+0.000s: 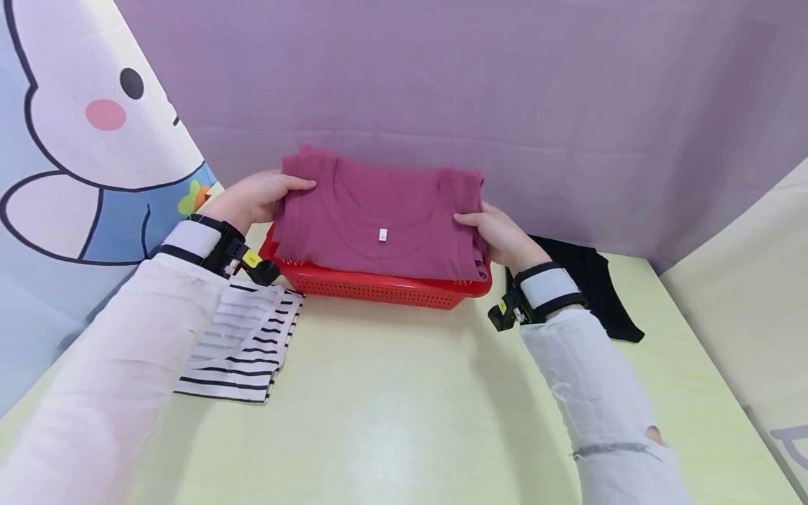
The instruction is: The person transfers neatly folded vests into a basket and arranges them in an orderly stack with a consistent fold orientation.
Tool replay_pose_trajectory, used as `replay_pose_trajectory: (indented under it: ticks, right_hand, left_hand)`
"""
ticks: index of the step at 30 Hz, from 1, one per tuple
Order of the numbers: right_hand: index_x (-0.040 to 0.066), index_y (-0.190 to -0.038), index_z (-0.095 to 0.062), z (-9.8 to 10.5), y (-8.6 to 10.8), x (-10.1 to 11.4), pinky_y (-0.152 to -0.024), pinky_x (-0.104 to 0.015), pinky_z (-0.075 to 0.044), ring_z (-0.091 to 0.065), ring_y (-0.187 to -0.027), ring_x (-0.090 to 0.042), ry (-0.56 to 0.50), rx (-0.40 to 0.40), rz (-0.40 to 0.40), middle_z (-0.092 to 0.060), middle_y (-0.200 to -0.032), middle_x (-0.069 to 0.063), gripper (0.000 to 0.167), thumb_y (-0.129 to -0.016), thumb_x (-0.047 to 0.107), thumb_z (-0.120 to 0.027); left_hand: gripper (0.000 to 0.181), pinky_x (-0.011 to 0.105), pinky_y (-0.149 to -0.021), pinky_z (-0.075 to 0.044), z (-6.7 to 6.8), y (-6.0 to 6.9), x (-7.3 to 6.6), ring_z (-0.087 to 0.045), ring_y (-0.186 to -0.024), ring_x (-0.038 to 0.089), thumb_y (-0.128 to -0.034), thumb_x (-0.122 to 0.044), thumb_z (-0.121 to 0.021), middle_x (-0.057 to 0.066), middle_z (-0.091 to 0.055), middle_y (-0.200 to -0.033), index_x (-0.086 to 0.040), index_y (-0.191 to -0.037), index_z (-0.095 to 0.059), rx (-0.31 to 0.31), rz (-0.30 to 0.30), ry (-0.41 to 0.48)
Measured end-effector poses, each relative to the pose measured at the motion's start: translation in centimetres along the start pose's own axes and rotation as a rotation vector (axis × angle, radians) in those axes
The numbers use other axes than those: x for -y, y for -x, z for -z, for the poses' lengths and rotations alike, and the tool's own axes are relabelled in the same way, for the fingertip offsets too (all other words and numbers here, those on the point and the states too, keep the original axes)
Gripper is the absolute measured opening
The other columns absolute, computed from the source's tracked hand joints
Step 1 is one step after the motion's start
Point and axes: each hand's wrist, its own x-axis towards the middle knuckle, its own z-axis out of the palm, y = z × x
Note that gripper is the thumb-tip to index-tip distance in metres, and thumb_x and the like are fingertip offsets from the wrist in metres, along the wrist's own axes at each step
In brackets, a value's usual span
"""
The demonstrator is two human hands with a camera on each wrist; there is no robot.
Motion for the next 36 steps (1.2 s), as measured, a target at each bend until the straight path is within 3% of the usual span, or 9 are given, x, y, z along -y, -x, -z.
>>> replay_pose_trajectory:
  ticks: [5,10,22,30,36]
  right_hand:
    - [0.011,-0.146,-0.022,0.1,-0.6,0.6,-0.076,-0.019,-0.052,-0.063,-0.085,-0.003,-0.042,-0.027,0.059,-0.053,-0.108,0.004,0.053,-0.099,0.017,-0.046]
    - [0.011,-0.143,-0.025,0.1,-1.3,0.8,-0.074,-0.02,-0.052,-0.064,-0.083,-0.004,-0.078,-0.027,0.069,-0.058,-0.1,0.006,0.05,-0.098,0.015,-0.046]
    - [0.014,-0.143,-0.027,0.0,-3.8,0.6,-0.074,-0.021,-0.052,-0.061,-0.086,-0.006,-0.108,-0.039,0.011,-0.053,-0.107,0.003,0.047,-0.099,0.017,-0.044]
    - [0.015,-0.146,-0.024,0.1,-4.1,0.9,-0.074,-0.021,-0.052,-0.06,-0.087,-0.007,-0.099,-0.023,-0.024,-0.051,-0.108,0.001,0.05,-0.099,0.015,-0.044]
    - [0.014,-0.145,-0.025,0.1,-3.9,2.2,-0.074,-0.021,-0.052,-0.062,-0.085,-0.006,-0.1,0.002,0.007,-0.055,-0.104,0.003,0.05,-0.099,0.014,-0.045]
  left_hand:
    - [0.034,0.036,-0.107,-0.036,0.4,-0.4,-0.5,-0.052,-0.097,0.012,-0.0976,-0.019,-0.048,-0.002,-0.05,-0.107,-0.013,-0.13,-0.038,-0.017,-0.021,0.061]
    - [0.049,0.036,-0.109,-0.036,0.7,-1.2,-0.2,-0.051,-0.103,0.014,-0.0974,-0.021,-0.049,-0.002,-0.05,-0.11,-0.012,-0.143,-0.033,-0.064,-0.03,0.033]
    - [0.05,0.033,-0.108,-0.037,0.8,-3.2,0.2,-0.049,-0.101,0.012,-0.0972,-0.02,-0.049,-0.003,-0.047,-0.107,-0.007,-0.143,-0.034,-0.154,-0.026,-0.012]
    - [0.05,0.032,-0.109,-0.036,0.4,-3.1,0.6,-0.047,-0.113,0.016,-0.0976,-0.021,-0.048,0.001,-0.046,-0.122,-0.007,-0.144,-0.035,-0.176,-0.067,-0.087]
    - [0.049,0.032,-0.108,-0.036,0.4,-3.2,0.5,-0.046,-0.116,0.017,-0.0976,-0.021,-0.048,0.004,-0.045,-0.128,-0.007,-0.143,-0.035,-0.205,-0.106,-0.07]
